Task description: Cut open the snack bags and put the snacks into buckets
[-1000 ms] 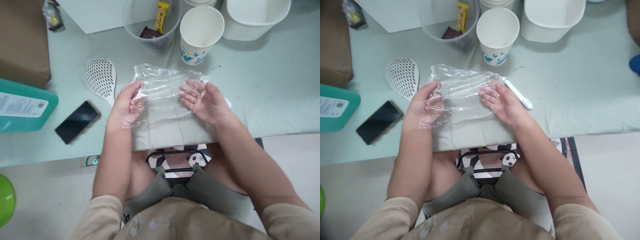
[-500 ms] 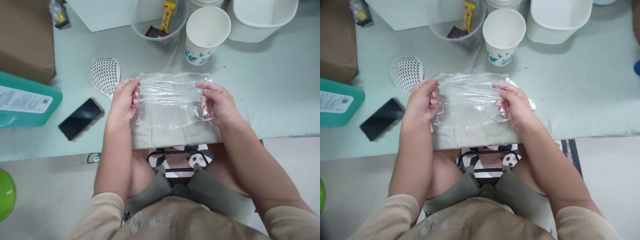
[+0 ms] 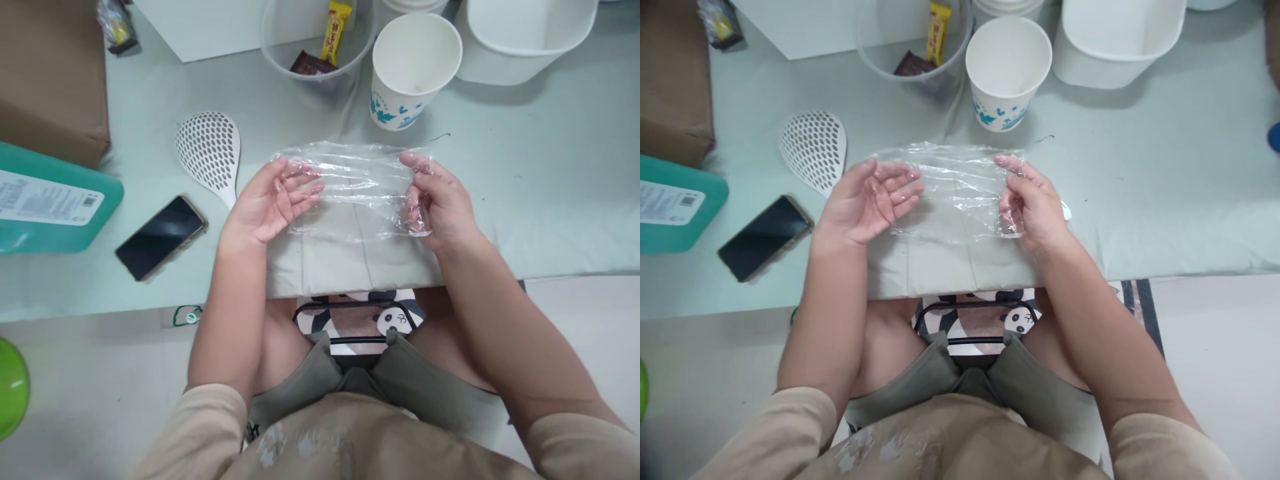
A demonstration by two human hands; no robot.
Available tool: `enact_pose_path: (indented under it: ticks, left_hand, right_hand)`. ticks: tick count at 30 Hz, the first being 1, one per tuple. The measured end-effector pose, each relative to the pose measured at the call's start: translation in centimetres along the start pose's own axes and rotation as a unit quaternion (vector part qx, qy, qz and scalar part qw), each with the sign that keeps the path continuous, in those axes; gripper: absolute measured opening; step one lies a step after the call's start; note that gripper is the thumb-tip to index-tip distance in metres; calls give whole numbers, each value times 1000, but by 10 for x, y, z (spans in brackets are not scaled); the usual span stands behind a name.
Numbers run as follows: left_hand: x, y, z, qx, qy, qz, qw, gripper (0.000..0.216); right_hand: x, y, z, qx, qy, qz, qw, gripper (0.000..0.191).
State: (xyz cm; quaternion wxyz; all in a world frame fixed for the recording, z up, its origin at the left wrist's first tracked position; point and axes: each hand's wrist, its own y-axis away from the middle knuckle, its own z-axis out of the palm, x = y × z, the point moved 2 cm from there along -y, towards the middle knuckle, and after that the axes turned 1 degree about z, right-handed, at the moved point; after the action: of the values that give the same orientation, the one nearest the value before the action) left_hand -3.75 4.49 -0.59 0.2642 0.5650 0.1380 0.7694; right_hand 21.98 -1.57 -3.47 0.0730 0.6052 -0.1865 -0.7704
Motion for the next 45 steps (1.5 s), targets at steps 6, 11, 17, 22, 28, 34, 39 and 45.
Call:
enact_pose_path:
  ticks: [6,11,17,22,28,34,39,45]
  left_hand:
    - [3,3,-5,9,-108,7,994,13]
    - [8,6,-10,27,-126,40,991,22]
    - [8,9,-11,16,-115,59,991,19]
    - [6,7,-15,-22,-107,62,992,9]
    - [6,8,-14,-37,-107,72,991,5]
    - [6,7,-10,-3,-172,67,983,19]
    - [6,6,-10,-4,-182,60,981,24]
    - [4,10,-16,-102,-162,58,980,40]
  right_hand:
    - [-1,-1,-4,10,11,-10,1000,43]
    - [-6,3,-4,12,34,-44,998,37]
    - [-10,7,2,10,26,-75,997,26]
    - [-10,5,0,46,13,-101,994,19]
    - [-8,7,-2,36,21,-86,995,21]
    - [-6,9,-1,-7,63,-80,995,33]
    - [-5,10,-1,-73,95,-75,990,38]
    - [-2,9,-3,-96,74,-80,989,28]
